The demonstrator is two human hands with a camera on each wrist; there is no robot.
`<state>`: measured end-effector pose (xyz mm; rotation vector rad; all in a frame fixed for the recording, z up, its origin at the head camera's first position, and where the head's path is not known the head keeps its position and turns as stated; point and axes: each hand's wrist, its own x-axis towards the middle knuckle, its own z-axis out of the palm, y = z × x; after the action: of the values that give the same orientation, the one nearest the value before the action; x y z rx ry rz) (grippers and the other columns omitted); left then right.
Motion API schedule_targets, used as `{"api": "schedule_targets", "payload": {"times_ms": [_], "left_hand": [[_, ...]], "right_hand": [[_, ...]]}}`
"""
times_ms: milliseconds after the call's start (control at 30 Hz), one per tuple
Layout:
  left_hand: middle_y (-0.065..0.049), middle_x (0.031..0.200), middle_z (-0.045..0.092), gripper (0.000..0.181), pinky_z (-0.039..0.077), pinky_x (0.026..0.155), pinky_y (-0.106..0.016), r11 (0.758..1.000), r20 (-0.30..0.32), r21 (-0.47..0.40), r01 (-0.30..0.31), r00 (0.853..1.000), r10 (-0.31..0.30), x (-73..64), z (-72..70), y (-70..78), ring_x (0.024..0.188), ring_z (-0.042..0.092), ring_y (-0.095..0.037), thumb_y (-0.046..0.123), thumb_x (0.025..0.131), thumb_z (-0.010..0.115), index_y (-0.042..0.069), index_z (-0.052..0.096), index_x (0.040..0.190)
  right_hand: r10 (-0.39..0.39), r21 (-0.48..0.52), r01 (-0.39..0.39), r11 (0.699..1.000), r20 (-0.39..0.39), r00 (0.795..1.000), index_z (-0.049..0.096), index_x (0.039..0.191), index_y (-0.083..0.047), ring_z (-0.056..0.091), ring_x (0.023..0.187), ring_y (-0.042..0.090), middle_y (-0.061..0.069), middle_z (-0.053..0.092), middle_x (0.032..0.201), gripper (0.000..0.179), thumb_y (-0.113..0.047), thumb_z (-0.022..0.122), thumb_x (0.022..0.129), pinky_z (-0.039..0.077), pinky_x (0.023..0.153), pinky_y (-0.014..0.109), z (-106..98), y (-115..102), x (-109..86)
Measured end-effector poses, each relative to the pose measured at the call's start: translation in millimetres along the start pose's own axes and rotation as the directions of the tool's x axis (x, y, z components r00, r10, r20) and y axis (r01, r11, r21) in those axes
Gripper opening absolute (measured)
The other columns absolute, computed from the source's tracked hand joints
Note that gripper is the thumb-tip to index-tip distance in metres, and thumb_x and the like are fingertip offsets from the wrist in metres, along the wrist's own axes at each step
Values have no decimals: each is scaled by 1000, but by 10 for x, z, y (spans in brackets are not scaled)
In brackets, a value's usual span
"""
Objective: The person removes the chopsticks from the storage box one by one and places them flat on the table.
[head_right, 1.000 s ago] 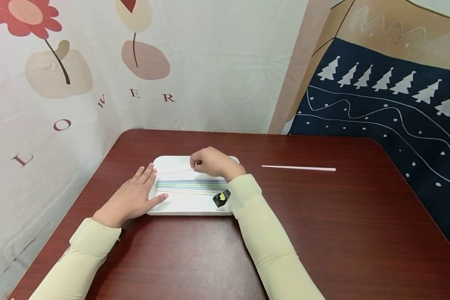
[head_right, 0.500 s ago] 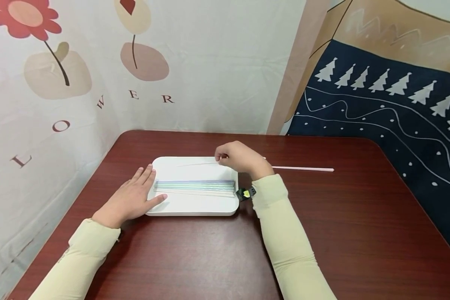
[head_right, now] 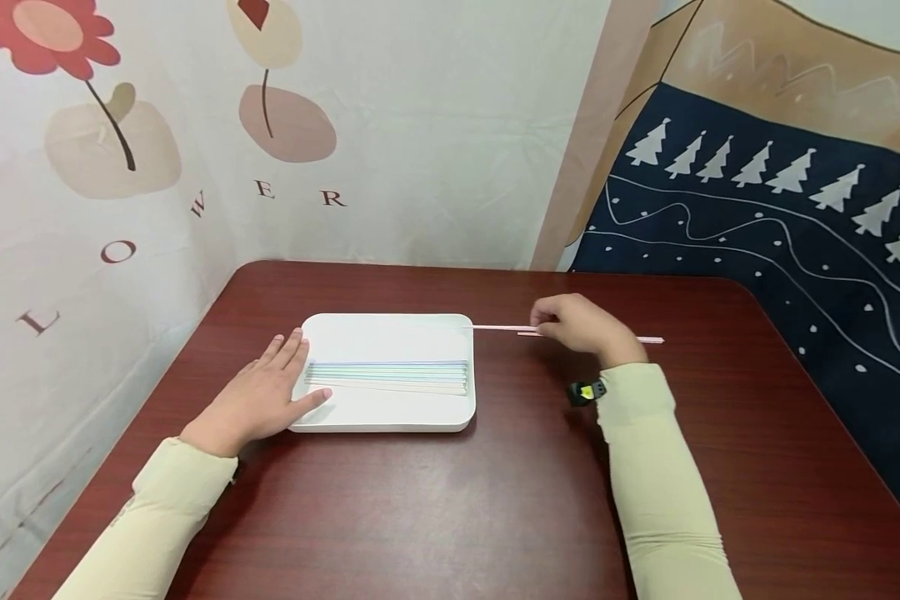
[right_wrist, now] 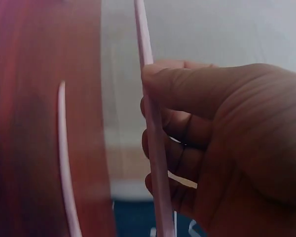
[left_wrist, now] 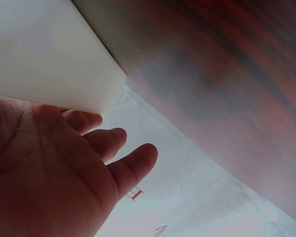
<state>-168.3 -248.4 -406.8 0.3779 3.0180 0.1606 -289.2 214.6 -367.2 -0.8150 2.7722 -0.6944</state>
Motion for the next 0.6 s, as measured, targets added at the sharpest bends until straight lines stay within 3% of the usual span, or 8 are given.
{"api": "schedule_targets", "payload": {"times_ms": [300,600], "left_hand": [[-24,163,8,98,24,111,-64,1000,12,1,8,1000,-8,-6,-16,-3,147,10,-47,67,96,40,-8,19,154],[-24,163,8,98,25,110,-64,1000,10,4,6,1000,-6,-3,-2,-7,147,11,-47,69,96,39,-8,19,154]], "right_hand": [[105,2,-105,994,-5,994,69,95,-9,52,80,23,4,61,82,11,-2,60,96,44,74,39,-74,483,-329],[151,-40,-151,988,2,989,68,91,-12,53,84,24,1,61,85,13,-1,62,95,43,77,41,-27,679,-403]]}}
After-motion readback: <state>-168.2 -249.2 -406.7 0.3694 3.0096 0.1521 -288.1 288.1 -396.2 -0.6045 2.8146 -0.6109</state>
